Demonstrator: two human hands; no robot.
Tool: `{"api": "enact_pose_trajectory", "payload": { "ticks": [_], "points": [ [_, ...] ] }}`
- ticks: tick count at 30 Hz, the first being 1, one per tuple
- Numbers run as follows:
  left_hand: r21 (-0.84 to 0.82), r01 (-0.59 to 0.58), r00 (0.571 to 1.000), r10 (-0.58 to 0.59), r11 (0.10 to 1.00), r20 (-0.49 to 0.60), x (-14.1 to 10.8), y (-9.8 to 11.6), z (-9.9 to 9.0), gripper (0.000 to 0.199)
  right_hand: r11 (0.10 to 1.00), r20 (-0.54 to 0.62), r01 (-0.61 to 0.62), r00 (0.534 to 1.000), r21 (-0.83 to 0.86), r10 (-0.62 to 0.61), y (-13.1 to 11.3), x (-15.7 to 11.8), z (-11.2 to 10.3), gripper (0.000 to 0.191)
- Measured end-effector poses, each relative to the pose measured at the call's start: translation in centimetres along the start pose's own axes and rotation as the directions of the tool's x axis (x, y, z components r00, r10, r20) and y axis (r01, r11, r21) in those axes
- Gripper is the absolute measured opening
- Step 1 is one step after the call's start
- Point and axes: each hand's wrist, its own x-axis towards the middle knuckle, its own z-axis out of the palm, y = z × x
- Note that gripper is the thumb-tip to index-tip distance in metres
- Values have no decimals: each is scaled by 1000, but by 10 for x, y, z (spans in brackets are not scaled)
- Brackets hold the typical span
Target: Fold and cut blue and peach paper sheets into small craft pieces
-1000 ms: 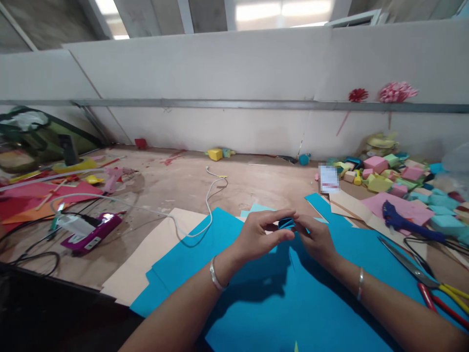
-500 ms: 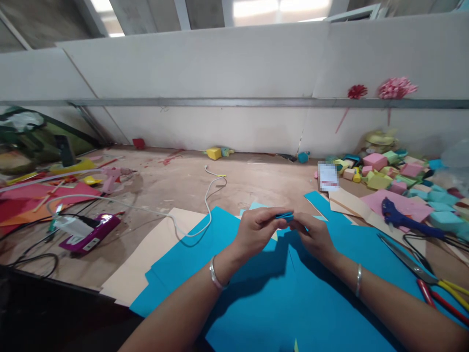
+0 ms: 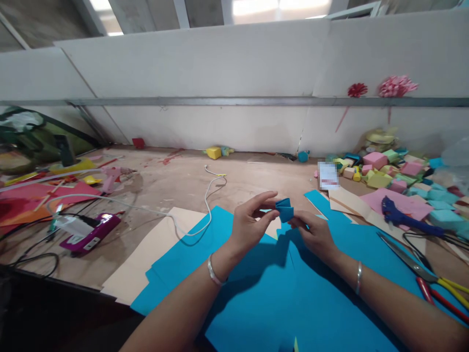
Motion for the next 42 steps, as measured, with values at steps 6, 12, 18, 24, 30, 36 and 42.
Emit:
{"api": "enact_pose_trajectory", "payload": {
  "ticks": [6,12,18,24,30,36,42],
  "points": [
    [126,-140,988,130,982,84,4,2,-5,15,998,-14,40,999,-54,-40,3,1,0,19],
    [196,-96,990,73,976,121,8,4,-9,17,978,-35,121,991,-170,-129,9,3,-3,20],
    [356,-260,966,241,898,97,13,0,-15,22,923,-56,205,970,-327,-235,19,4,-8,24],
    [355,-345,935,283,869,216,15,-2,-17,19,883,-26,258,956,-392,-291,23,6,-12,25],
    [272,-195,971,146,942,192,14,-2,-16,17,849,32,310,944,-428,-329,28,10,-22,29],
    [287,-187,971,132,940,200,16,-6,-19,7,869,33,271,959,-414,-283,31,11,-27,32],
    [413,-403,908,302,817,290,19,-19,-23,9,858,31,282,954,-429,-298,36,14,-34,29]
  ]
}}
